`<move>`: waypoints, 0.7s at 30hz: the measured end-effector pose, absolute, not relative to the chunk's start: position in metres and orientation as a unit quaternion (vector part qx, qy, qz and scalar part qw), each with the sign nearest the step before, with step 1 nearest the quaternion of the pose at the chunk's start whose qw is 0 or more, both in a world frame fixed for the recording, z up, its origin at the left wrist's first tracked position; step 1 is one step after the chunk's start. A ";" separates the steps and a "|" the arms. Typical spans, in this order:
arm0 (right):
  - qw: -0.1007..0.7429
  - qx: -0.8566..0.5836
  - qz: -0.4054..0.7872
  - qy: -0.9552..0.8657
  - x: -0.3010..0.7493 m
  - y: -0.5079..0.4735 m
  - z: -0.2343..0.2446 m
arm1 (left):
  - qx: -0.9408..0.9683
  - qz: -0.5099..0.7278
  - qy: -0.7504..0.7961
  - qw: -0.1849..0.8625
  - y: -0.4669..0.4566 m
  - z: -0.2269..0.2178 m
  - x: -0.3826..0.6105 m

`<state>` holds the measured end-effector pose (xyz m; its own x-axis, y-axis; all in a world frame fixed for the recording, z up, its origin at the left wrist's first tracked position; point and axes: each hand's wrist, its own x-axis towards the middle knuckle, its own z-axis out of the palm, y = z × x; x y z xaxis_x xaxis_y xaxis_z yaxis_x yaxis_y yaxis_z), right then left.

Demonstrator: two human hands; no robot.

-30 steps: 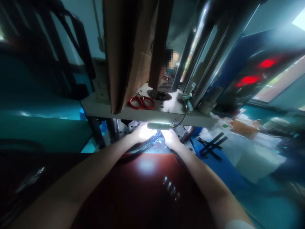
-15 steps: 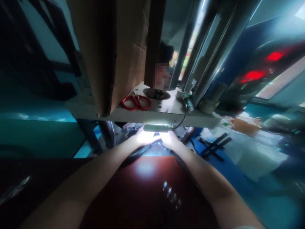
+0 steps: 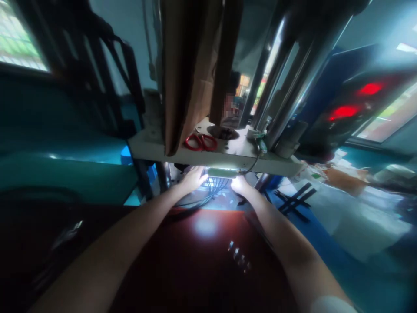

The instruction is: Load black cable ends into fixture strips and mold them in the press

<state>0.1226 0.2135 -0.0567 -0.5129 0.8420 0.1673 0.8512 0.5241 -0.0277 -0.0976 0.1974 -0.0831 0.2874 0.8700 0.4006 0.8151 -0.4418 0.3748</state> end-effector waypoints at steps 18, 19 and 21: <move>0.052 -0.376 -0.061 -0.923 0.086 0.203 -0.058 | 0.881 0.193 0.431 -0.007 0.188 -0.079 -0.101; 0.050 -0.378 -0.060 -0.922 0.085 0.204 -0.059 | 0.878 0.197 0.437 -0.001 0.189 -0.080 -0.100; 0.045 -0.383 -0.055 -0.921 0.084 0.205 -0.060 | 0.869 0.206 0.451 0.006 0.191 -0.081 -0.096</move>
<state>0.0840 0.2049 -0.0600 -0.7026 0.7006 0.1244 0.7104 0.7005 0.0676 -0.0964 0.1913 -0.0811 0.5088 0.7853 0.3527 0.7805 -0.5937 0.1959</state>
